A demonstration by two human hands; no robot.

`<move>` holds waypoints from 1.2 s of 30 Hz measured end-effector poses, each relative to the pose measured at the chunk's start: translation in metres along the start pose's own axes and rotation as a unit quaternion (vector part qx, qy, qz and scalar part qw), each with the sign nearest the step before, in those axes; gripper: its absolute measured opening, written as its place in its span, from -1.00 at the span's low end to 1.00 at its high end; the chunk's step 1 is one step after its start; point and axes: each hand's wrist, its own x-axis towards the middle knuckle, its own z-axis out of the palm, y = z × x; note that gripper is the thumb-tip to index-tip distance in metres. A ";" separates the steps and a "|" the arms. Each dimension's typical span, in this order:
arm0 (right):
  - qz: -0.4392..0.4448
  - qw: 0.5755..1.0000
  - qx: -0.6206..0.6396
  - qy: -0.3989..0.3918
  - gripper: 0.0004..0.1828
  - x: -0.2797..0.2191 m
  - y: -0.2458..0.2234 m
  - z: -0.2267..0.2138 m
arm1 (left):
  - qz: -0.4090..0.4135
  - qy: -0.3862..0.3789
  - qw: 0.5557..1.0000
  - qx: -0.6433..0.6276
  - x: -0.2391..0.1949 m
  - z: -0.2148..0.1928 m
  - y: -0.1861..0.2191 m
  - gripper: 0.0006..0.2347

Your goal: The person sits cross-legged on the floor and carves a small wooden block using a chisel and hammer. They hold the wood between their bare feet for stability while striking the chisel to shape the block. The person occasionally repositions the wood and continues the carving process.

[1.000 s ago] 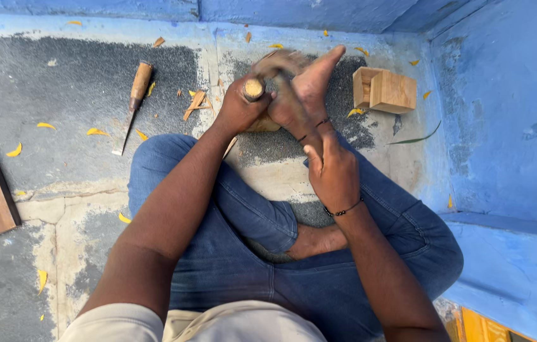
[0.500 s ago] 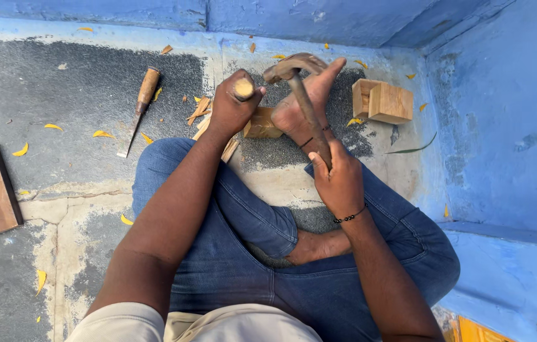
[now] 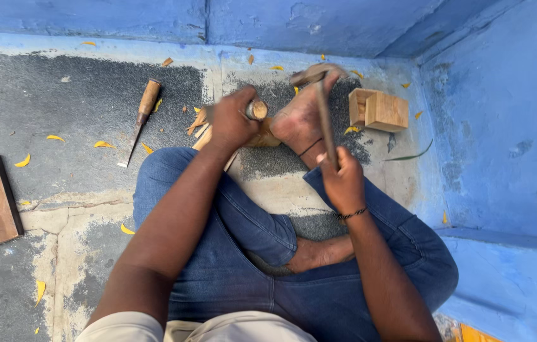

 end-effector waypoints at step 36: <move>0.315 0.766 0.559 -0.038 -0.84 0.036 0.104 -0.022 | -0.327 -0.277 0.848 0.311 -0.033 0.002 -0.088 -0.68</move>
